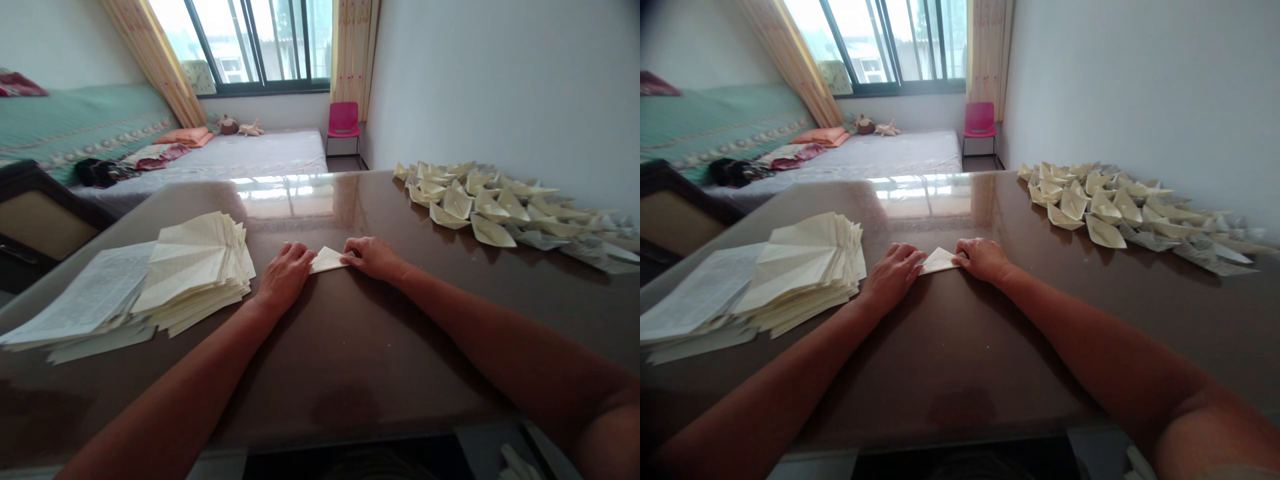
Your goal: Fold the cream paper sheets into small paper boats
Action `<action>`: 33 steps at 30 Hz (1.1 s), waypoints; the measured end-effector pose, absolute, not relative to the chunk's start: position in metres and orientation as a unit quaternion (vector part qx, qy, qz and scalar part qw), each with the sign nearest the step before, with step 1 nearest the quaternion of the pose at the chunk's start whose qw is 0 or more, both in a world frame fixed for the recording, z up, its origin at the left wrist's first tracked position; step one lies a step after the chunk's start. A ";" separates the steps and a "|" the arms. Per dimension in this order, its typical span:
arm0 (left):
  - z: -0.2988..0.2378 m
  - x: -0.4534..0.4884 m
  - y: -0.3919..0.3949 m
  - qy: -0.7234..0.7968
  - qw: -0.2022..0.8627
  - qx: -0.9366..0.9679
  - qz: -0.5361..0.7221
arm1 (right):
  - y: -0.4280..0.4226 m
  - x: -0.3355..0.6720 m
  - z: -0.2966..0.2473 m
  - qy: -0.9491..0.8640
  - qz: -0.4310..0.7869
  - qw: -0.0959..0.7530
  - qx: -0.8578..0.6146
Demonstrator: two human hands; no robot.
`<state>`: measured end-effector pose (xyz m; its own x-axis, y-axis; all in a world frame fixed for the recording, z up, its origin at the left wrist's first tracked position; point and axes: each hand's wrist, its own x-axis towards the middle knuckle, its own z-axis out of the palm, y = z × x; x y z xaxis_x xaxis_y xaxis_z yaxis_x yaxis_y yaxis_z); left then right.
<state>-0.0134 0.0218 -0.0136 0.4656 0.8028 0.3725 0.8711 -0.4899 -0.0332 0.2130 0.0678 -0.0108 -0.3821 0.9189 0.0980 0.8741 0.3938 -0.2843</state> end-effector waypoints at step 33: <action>-0.001 0.007 -0.003 -0.466 0.124 -0.876 -0.014 | 0.004 0.191 0.022 -0.904 -0.127 -0.075 -0.402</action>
<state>0.0074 -0.0028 -0.0009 0.5645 0.8135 0.1401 0.8203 -0.5340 -0.2047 0.1909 0.0043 0.0219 -0.6654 0.7458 -0.0328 0.7078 0.6443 0.2898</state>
